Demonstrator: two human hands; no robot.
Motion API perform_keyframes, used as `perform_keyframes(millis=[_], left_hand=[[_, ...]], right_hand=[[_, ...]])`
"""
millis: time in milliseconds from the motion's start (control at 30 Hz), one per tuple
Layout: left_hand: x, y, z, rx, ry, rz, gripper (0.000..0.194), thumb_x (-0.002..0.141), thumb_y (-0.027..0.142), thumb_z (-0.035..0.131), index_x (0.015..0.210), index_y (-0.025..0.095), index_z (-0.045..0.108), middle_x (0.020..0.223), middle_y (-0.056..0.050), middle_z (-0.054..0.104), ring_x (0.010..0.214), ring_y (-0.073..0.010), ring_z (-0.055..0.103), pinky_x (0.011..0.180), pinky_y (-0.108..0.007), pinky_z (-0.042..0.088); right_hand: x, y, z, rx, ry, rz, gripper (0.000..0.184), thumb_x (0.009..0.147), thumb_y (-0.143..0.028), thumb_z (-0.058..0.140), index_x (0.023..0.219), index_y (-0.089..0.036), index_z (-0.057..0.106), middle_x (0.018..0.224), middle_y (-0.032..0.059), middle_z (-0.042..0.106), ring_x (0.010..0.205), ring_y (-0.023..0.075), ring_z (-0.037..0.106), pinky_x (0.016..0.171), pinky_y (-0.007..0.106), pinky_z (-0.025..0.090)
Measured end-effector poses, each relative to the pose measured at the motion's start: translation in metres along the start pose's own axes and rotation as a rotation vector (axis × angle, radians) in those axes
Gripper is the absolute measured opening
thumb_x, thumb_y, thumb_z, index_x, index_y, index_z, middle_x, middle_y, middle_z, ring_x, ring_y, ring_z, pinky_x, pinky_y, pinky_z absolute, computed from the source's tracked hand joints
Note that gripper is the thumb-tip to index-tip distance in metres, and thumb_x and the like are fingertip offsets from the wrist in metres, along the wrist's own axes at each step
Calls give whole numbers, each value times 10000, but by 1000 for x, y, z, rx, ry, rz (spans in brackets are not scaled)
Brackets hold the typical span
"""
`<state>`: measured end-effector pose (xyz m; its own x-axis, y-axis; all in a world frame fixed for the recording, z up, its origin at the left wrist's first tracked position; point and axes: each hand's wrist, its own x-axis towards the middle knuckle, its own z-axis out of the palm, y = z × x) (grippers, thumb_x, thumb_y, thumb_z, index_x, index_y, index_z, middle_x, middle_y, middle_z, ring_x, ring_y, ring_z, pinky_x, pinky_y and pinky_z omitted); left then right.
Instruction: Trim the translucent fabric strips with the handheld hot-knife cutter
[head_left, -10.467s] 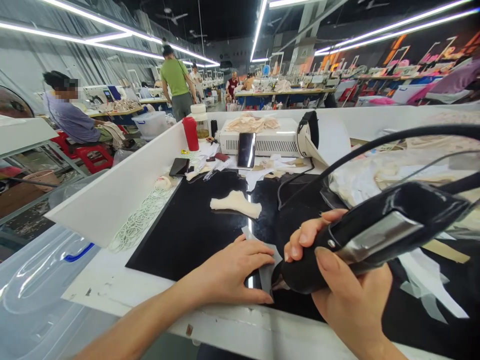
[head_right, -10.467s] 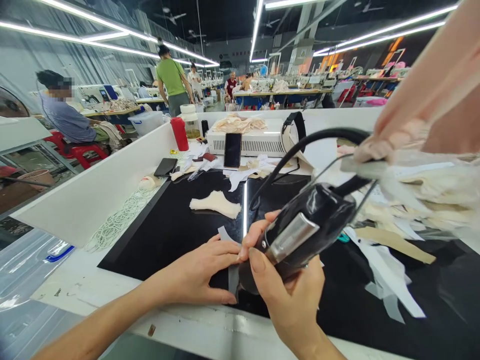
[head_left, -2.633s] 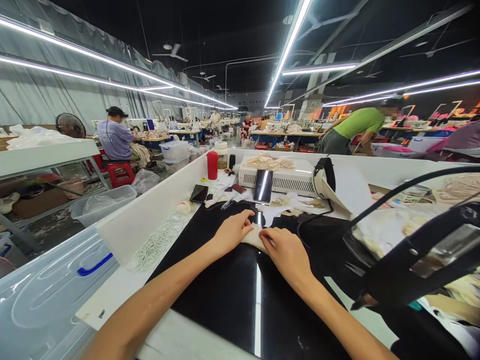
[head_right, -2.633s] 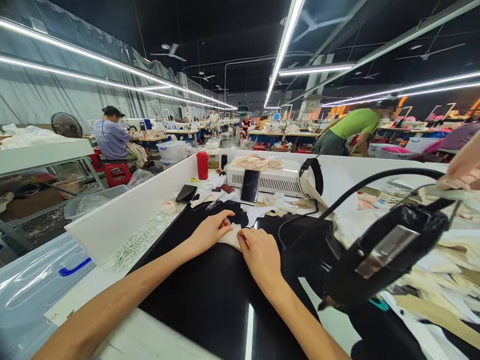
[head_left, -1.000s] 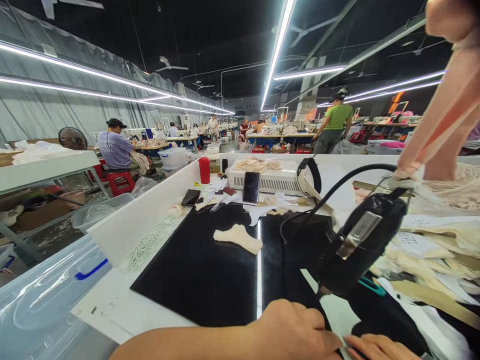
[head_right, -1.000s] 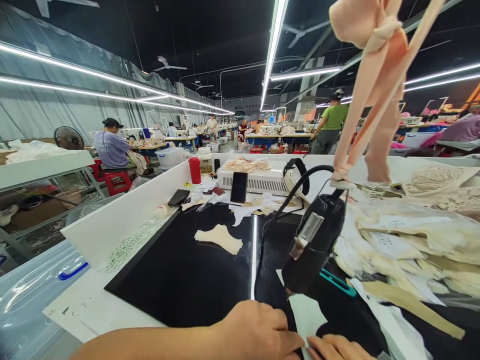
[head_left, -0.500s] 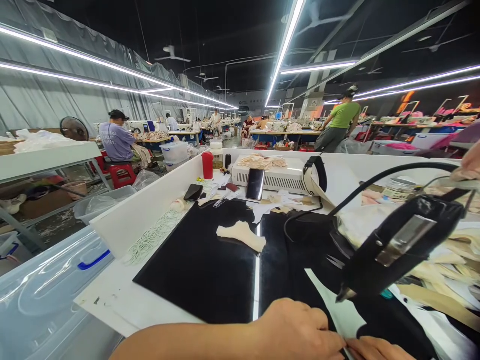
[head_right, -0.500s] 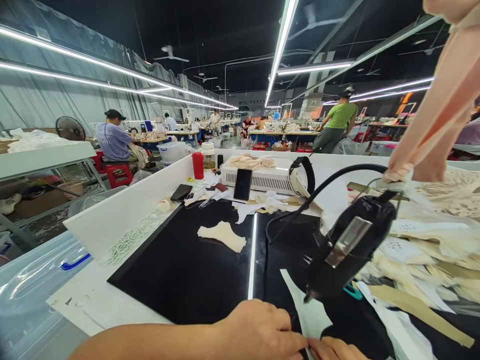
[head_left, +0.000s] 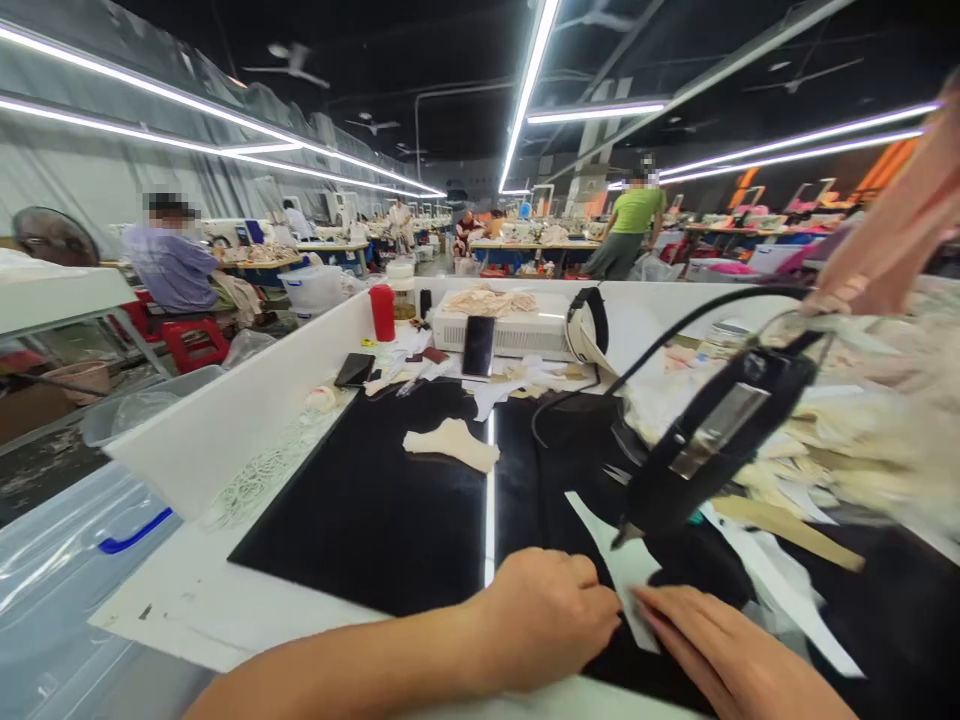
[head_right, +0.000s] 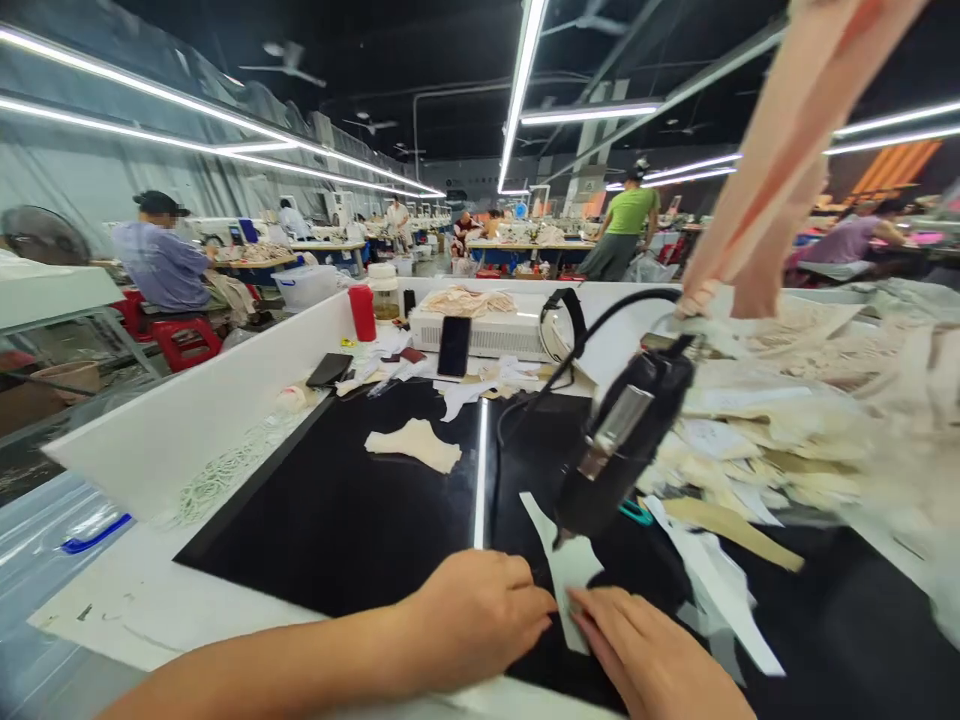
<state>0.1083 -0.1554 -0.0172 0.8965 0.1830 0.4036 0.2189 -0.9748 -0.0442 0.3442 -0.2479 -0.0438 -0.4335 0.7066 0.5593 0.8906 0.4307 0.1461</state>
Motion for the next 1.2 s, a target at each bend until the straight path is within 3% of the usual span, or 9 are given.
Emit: perform_keyframes(millis=[67,133,367,600,833,1200], left_hand=[[-1,1,-7,-40,-72,-51,197,1045,215,528,886,176,637,803,-17,626,751,-173,637,593,-308,467],[-1,0,-12,-80,-78,-89,195,1051,215,522,912,171,652,825,-29,632,754,-183,639,616,-316,483],[-1,0,-19,-121,-87,-102,143,1028,170,559,1071,161,694,831,-30,662,766,-194,663,644,-313,499],[-2,-2,-20,-135,-93,-110,182,1034,171,531,1071,164,709,832,-35,668,760,-210,676,631,-333,519],[-3,-2,-17,-177,-74,-142,218,1049,185,499,1121,172,704,859,-36,679,784,-209,700,663,-329,545],[-6,-2,-16,-213,-20,-155,241,1043,184,497,1155,199,710,851,-22,674,761,-204,686,655,-322,529]], right_hand=[[18,-13,-17,-25,-45,82,401,1101,-325,360,1079,-207,742,966,61,804,808,193,786,721,292,629],[30,-23,-25,-16,-80,96,468,1112,-278,297,990,-191,741,889,67,779,743,198,760,662,319,603],[35,-34,-23,-1,-143,188,400,1087,-202,356,876,-188,696,807,62,723,706,212,720,639,331,548],[43,-29,-36,118,-166,225,346,1102,-260,376,976,-220,696,877,29,749,779,147,746,683,233,577],[41,-33,-29,129,-175,225,359,1053,-160,412,848,-183,705,795,64,726,703,221,727,636,331,565],[43,-34,-36,324,-203,378,256,1039,-166,469,973,-218,712,900,37,725,811,180,734,711,293,605]])
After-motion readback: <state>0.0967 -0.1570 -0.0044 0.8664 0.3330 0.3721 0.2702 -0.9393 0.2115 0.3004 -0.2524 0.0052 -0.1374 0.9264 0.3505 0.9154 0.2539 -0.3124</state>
